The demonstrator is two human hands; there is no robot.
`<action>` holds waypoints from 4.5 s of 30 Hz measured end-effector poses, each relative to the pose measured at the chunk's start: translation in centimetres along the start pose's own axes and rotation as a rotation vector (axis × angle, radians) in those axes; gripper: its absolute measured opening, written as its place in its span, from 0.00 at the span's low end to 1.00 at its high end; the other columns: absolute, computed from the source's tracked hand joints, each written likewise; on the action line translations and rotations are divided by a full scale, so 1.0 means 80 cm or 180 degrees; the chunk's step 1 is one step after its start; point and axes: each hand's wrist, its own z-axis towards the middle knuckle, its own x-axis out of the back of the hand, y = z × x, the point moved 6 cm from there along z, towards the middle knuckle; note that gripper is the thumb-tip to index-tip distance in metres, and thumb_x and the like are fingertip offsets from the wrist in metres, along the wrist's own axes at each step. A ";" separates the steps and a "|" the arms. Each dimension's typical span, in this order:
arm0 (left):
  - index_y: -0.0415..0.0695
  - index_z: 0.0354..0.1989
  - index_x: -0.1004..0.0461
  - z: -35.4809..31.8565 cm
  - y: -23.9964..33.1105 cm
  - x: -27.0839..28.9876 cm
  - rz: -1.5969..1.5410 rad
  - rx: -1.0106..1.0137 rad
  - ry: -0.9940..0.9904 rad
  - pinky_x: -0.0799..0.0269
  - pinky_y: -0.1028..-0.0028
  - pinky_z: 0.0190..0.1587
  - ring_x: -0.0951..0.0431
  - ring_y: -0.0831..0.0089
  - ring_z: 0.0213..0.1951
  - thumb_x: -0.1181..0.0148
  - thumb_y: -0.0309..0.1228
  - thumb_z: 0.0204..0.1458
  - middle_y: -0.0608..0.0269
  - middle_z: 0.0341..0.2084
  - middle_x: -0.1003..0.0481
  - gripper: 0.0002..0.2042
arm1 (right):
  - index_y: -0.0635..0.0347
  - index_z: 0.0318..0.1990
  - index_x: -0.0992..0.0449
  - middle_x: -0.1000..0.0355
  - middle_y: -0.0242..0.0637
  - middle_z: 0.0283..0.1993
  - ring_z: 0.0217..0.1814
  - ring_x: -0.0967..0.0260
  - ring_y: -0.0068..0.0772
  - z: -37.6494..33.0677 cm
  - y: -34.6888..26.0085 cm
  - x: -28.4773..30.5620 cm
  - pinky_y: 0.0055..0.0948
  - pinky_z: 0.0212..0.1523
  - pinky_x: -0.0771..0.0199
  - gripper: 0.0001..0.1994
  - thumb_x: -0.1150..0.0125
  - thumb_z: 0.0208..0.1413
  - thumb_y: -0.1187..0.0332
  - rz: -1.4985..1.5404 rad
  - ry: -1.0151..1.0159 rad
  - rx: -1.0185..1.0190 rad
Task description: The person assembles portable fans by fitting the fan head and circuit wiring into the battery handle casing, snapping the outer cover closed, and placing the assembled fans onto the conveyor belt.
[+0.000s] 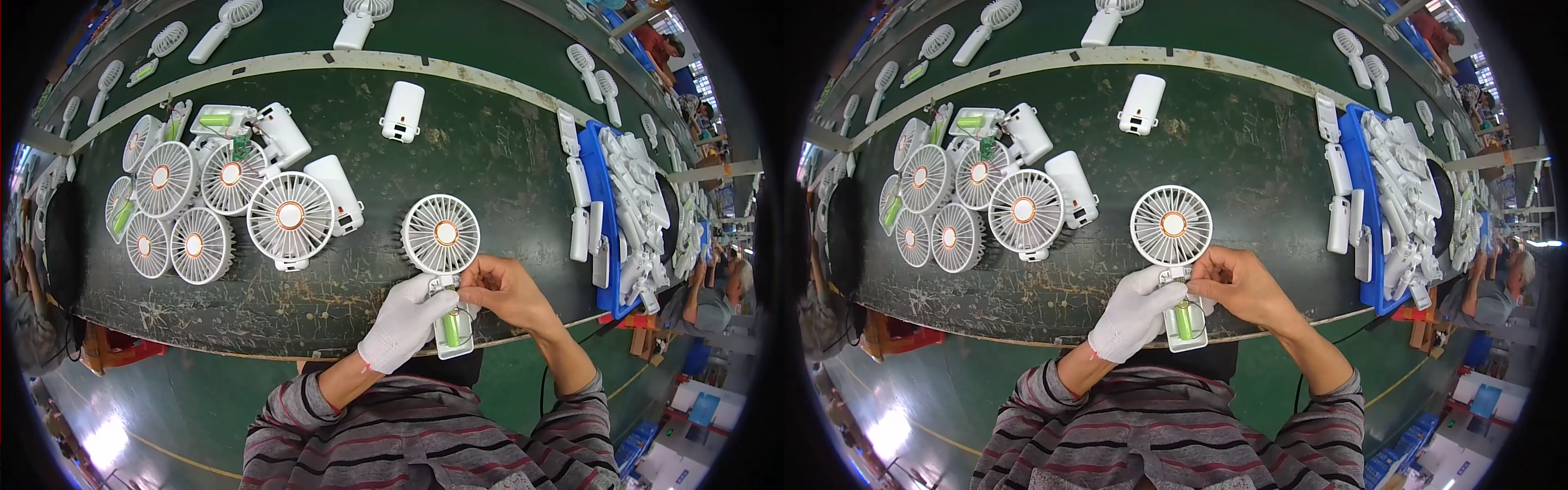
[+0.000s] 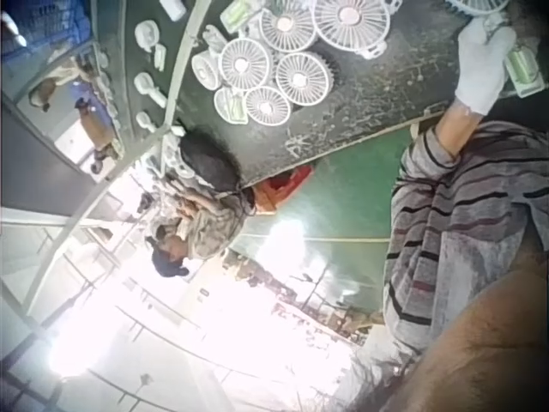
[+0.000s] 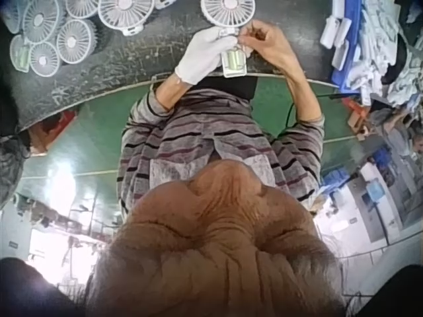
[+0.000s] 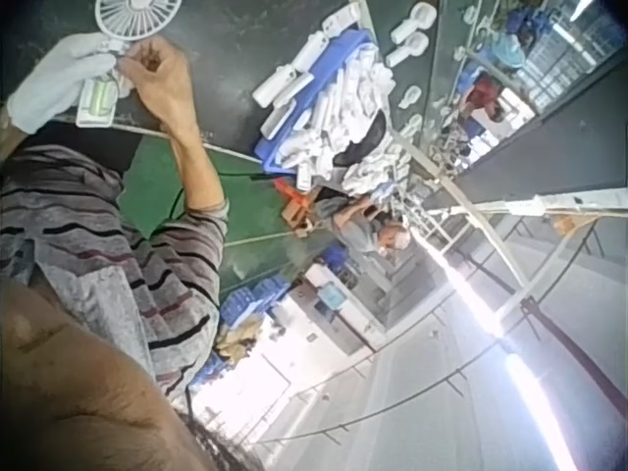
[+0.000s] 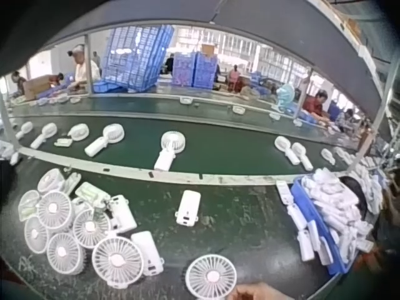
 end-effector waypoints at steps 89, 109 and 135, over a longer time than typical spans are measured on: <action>0.31 0.47 0.36 0.011 0.012 -0.012 -0.0903 -0.0412 0.0458 0.27 0.51 0.48 0.26 0.50 0.44 0.55 0.30 0.59 0.40 0.43 0.30 0.14 | 0.49 0.58 0.36 0.41 0.50 0.59 0.58 0.44 0.56 -0.038 -0.009 0.206 0.57 0.54 0.44 0.25 0.44 0.53 0.53 -0.3425 0.3934 0.0759; 0.35 0.44 0.36 -0.001 0.006 0.013 -0.1377 -0.0594 0.0699 0.29 0.51 0.49 0.27 0.52 0.46 0.56 0.30 0.59 0.44 0.43 0.30 0.11 | 0.62 0.57 0.36 0.30 0.36 0.39 0.40 0.30 0.27 0.011 -0.058 0.143 0.26 0.39 0.29 0.25 0.42 0.49 0.79 0.0311 0.1760 0.1237; 0.33 0.46 0.34 0.032 -0.005 -0.017 -0.2146 -0.0916 0.0312 0.29 0.65 0.46 0.26 0.65 0.41 0.51 0.28 0.58 0.52 0.40 0.29 0.12 | 0.62 0.50 0.28 0.29 0.36 0.44 0.43 0.32 0.29 -0.083 -0.025 0.077 0.26 0.48 0.33 0.27 0.31 0.37 0.77 -0.1634 0.1838 0.1410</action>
